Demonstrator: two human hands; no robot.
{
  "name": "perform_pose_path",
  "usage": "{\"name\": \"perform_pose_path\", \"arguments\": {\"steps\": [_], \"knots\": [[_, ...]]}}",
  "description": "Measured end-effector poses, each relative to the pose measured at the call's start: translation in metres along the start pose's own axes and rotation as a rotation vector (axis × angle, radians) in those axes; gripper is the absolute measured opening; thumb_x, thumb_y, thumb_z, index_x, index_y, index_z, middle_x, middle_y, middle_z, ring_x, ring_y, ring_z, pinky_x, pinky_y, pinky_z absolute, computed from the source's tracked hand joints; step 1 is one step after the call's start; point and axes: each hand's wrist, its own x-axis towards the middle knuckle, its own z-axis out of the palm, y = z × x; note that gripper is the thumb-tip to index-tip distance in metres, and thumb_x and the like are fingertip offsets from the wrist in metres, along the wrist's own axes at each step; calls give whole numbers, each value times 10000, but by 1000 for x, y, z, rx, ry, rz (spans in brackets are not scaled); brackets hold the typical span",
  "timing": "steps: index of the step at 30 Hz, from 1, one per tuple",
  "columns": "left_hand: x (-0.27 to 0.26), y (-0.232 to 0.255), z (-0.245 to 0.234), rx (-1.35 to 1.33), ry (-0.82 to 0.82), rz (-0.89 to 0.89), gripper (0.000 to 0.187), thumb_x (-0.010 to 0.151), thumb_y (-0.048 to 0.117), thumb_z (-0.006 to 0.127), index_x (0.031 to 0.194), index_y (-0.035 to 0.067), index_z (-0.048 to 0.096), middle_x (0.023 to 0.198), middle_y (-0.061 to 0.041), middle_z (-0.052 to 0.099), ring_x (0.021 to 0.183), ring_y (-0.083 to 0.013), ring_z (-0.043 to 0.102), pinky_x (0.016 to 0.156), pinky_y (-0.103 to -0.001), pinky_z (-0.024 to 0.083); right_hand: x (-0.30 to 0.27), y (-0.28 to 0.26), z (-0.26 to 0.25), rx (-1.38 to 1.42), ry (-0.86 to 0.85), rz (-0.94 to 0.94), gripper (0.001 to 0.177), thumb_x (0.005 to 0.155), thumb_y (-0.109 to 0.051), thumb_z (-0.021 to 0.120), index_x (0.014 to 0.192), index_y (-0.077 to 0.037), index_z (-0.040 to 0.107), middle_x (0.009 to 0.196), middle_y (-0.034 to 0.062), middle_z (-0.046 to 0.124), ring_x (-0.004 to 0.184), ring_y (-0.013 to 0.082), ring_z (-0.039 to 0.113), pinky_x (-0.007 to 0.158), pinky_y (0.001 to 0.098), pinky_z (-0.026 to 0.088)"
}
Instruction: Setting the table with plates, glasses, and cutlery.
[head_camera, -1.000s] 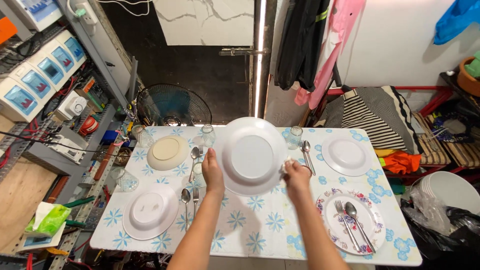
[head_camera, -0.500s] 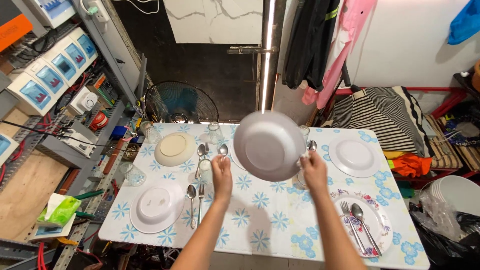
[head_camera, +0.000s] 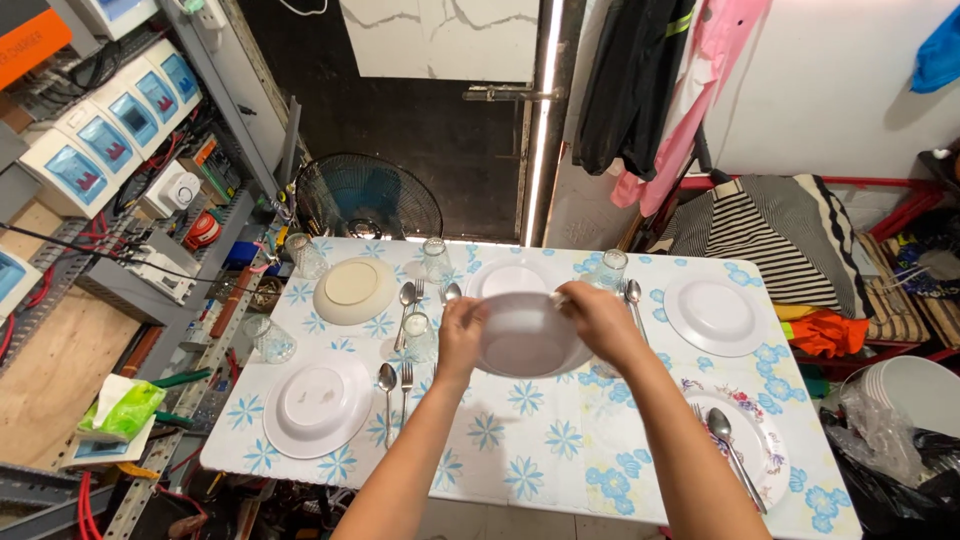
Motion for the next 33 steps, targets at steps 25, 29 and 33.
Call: {"name": "perform_pose_path", "arguments": {"steps": [25,29,33], "knots": [[-115,-265,5,-310,328,-1235,431,1070,300,468,1456,110,451,1444,-143,543,1278,-316,568,1092,-522,485,-86,141,48,22,-21,607,280,871,-194,695,1131,-94,720,967,206,748,897,384,716,801,442,549],[-127,-272,0,5,286,-1206,481,1066,326,481,1439,22,502,1402,-184,577,1270,-347,585,1037,-475,501,-85,144,35,74,-34,651,313,880,-193,690,1175,-89,699,929,197,748,845,337,725,786,414,545],[-130,-251,2,320,187,-1132,560,971,232,592,1422,-85,491,1319,-285,623,1230,-404,651,995,-465,541,-86,146,30,139,-39,637,339,883,-182,691,1211,-94,681,962,167,752,857,282,727,788,386,545]]}}
